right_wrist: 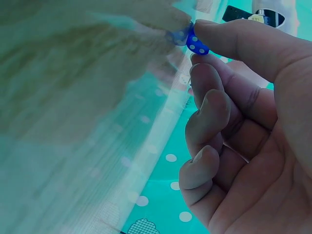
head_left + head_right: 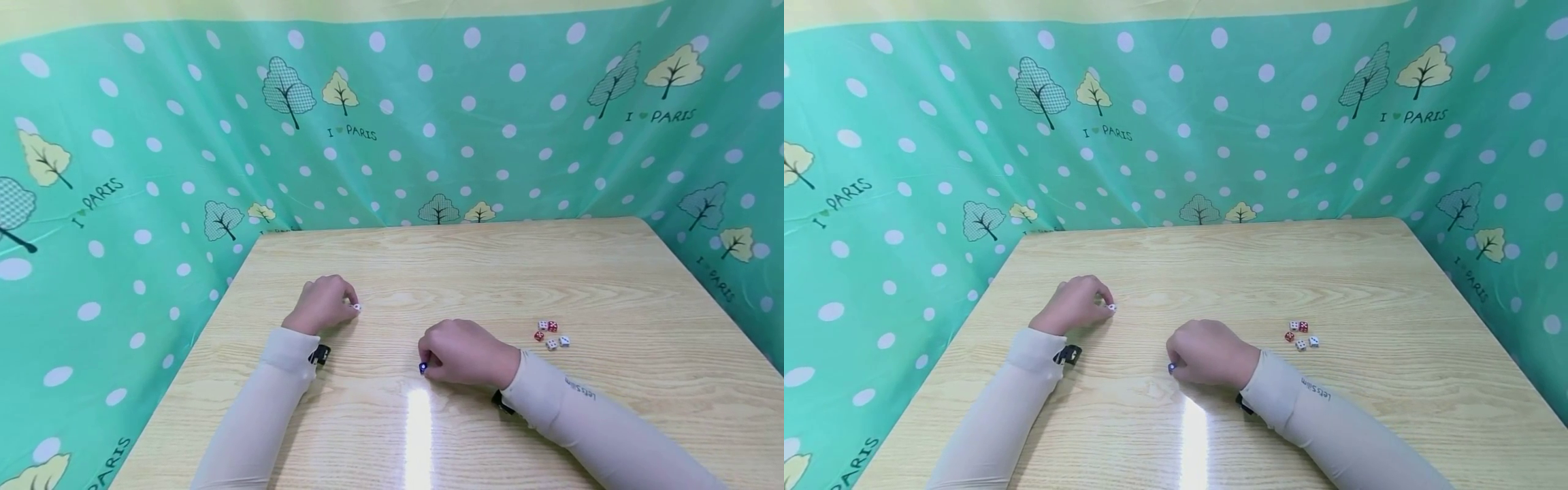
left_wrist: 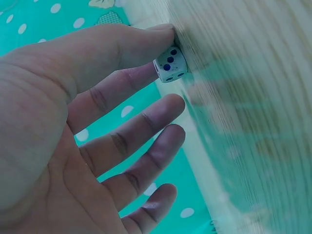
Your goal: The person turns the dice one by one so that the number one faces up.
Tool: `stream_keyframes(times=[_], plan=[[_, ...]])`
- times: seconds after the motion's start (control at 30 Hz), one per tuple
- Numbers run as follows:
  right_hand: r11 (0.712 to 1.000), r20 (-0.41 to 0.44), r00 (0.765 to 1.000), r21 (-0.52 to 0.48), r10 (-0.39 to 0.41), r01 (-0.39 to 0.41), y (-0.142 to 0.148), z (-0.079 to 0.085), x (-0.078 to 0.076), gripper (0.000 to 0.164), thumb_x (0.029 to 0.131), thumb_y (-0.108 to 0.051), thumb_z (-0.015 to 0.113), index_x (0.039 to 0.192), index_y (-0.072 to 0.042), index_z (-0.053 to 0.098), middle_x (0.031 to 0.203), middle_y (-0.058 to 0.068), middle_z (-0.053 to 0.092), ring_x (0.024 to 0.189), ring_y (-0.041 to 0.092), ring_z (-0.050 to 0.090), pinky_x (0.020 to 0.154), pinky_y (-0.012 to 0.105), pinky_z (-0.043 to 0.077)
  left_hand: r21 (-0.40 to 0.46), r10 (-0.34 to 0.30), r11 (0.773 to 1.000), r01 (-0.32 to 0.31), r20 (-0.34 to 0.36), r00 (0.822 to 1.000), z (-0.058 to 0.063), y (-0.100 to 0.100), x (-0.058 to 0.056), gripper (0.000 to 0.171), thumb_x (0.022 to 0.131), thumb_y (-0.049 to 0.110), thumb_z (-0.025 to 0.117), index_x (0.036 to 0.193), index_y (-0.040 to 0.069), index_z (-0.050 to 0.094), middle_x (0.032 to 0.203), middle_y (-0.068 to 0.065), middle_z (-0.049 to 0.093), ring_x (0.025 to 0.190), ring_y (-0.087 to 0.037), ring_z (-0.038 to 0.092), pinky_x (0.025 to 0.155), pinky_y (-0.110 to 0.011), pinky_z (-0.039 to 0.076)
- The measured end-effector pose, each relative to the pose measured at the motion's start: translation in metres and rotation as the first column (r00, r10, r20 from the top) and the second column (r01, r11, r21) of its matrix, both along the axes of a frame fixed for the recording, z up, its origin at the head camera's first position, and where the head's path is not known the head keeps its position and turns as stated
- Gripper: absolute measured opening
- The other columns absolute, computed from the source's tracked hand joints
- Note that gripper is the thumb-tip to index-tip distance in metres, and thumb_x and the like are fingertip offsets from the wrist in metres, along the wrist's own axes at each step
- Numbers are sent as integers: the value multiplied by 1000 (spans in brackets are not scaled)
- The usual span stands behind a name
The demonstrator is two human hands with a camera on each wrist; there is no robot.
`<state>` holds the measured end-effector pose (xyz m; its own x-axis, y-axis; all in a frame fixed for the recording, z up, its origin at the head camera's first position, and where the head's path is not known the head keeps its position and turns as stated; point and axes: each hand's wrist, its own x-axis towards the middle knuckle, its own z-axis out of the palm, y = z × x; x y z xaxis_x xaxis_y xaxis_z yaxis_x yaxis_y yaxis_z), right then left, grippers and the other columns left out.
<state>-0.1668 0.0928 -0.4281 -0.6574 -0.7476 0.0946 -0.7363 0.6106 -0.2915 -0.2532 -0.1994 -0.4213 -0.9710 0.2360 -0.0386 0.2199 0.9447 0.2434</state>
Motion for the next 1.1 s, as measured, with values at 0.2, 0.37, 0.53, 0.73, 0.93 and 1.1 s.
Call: stream_keyframes(times=[0.2,0.37,0.53,0.73,0.93,1.1], plan=[[1000,4,1000,-7,-6,6,-1,0,0,13,83,-22,80,76,-26,70,72,-15,60,63,-1,50,61,20,45,-3,7,1000,-7,5,1000,3,-1,1,5,85,25,83,87,23,80,103,2,76,93,-21,63,94,-52,40],[1000,-3,1000,-16,-4,4,-1,1,1,12,82,-21,80,76,-25,71,71,-15,60,62,-1,49,60,19,45,-13,3,1000,-3,8,1000,4,0,1,8,84,25,82,90,21,80,104,0,76,90,-21,63,91,-52,40],[1000,-3,1000,-18,-3,3,-1,1,1,12,83,-21,80,76,-25,70,71,-14,60,62,-1,49,59,20,45,-21,0,1000,1,14,1000,5,1,2,13,83,26,83,95,21,79,106,-1,76,92,-21,63,93,-52,40],[1000,0,1000,-21,-5,5,-1,1,0,13,83,-21,80,76,-25,70,71,-14,60,62,-1,49,59,20,45,-8,3,1000,-3,30,1000,5,0,2,8,85,26,83,91,22,79,104,1,76,93,-20,64,94,-53,40],[1000,-6,1000,-20,-5,5,-1,1,1,13,83,-22,79,75,-25,69,71,-14,59,62,-1,49,59,20,44,-6,-4,1000,5,37,999,5,0,1,6,87,24,83,91,22,80,103,2,77,93,-20,65,94,-54,39],[1000,-19,1000,-20,-3,3,0,1,1,13,83,-23,79,75,-25,69,71,-14,61,62,-1,49,59,20,45,-3,2,1000,-2,36,999,6,0,2,5,87,24,82,90,22,80,103,2,77,93,-20,65,94,-54,40]])
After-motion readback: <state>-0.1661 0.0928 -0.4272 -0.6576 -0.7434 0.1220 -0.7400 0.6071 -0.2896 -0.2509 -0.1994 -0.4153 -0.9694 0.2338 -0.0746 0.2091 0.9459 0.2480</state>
